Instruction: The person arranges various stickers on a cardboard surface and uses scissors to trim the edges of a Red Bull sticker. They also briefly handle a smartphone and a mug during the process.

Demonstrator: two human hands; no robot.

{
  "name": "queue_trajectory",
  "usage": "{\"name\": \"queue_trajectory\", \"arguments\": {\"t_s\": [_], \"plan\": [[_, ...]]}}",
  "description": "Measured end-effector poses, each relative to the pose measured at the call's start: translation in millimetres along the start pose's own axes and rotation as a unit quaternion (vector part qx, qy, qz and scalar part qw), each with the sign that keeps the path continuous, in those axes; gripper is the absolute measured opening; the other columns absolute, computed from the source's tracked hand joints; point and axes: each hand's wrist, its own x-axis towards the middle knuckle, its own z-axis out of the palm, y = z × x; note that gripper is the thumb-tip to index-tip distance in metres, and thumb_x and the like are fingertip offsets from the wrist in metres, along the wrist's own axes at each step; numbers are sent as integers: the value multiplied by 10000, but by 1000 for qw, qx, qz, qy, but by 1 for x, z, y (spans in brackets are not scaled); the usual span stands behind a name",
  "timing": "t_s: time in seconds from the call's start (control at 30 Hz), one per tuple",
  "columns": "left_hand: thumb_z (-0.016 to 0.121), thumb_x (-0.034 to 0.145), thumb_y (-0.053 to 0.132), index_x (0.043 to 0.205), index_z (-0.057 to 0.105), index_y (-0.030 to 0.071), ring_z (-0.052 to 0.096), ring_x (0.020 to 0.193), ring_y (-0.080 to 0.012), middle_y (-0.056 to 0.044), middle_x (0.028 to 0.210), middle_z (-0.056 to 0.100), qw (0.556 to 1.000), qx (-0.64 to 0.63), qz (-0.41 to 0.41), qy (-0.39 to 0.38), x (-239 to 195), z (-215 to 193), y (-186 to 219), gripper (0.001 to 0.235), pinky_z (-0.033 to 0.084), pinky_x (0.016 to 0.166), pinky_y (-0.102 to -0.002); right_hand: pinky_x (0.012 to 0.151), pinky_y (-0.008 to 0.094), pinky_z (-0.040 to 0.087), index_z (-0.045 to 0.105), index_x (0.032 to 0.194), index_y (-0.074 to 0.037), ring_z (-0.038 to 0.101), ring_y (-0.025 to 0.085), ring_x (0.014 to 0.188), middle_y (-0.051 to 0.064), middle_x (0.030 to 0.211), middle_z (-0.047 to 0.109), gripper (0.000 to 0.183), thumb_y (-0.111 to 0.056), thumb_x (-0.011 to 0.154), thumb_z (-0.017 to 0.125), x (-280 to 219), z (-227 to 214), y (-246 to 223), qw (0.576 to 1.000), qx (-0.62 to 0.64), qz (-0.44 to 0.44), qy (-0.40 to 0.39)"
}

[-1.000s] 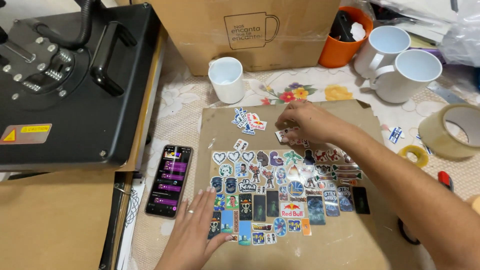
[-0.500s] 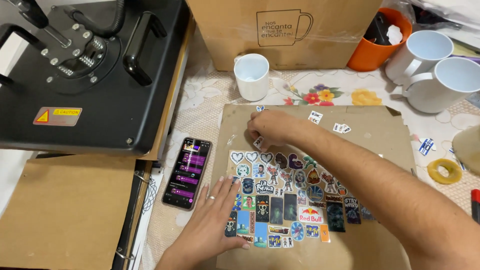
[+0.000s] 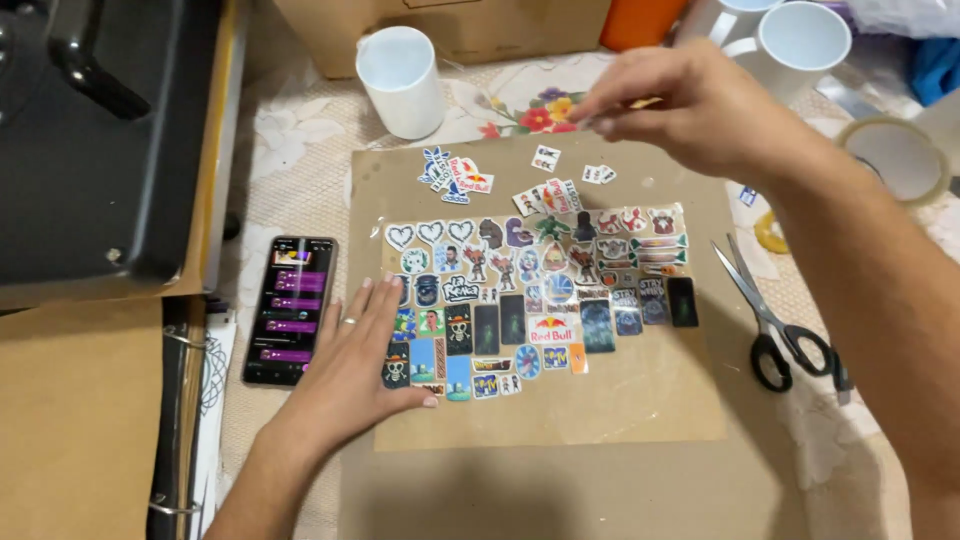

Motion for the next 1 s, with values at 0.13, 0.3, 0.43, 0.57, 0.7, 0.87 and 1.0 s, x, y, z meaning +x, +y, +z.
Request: {"name": "queue_trajectory", "arguments": {"t_s": [0.13, 0.3, 0.43, 0.57, 0.7, 0.87, 1.0], "plan": [[952, 676, 536, 1592, 55, 60, 35, 1536, -330, -161, 1664, 106, 1000, -17, -11, -5, 3, 0, -3, 1368, 31, 1197, -515, 888, 295, 572, 601, 1354, -16, 703, 169, 904, 108, 957, 733, 493, 15, 866, 663, -82, -2, -5, 973, 109, 201, 19], [860, 701, 597, 1584, 159, 83, 36, 1536, -340, -164, 1675, 74, 999, -18, 12, 49, -5, -8, 6, 1239, 46, 1195, -507, 811, 247, 562, 864, 934, -33, 750, 111, 854, 50, 903, 866, 153, -60, 811, 777, -148, 27, 29, 950, 74, 304, -21], [743, 809, 571, 1550, 305, 100, 147, 1508, -368, -175, 1649, 192, 995, 15, 58, 77, -10, -5, 22, 981, 95, 1181, -549, 773, 242, 526, 873, 943, -61, 714, 93, 839, 21, 891, 855, 161, -118, 837, 766, -159, 56, 24, 942, 92, 319, -50], [728, 827, 566, 1502, 396, 90, 227, 1486, -387, -178, 1611, 294, 987, 28, 124, 96, -8, 2, 33, 890, 139, 1191, -535, 680, 244, 494, 799, 1015, -47, 654, 110, 721, 50, 784, 783, 173, -85, 846, 786, -159, 78, 30, 920, 141, 364, -34], [735, 829, 549, 1474, 428, 85, 282, 1463, -415, -175, 1588, 346, 985, 38, 134, 104, -10, 10, 34, 852, 187, 1171, -550, 740, 254, 498, 607, 1064, -113, 691, 113, 727, 44, 770, 818, 345, -117, 807, 837, -153, 85, 28, 918, 101, 383, -29], [727, 833, 565, 1488, 415, 84, 273, 1471, -395, -179, 1579, 357, 986, 42, 126, 105, -12, 12, 32, 871, 178, 1177, -548, 749, 242, 482, 576, 1059, -135, 703, 92, 721, 6, 748, 832, 413, -141, 771, 873, -141, 87, 11, 905, 29, 422, -31], [717, 844, 572, 1485, 411, 90, 252, 1474, -394, -178, 1586, 337, 988, 37, 117, 91, -11, 14, 30, 858, 158, 1182, -543, 731, 271, 475, 585, 1019, -176, 755, 111, 779, -44, 764, 848, 300, -157, 767, 748, -135, 87, -8, 895, -56, 441, -40]]}}
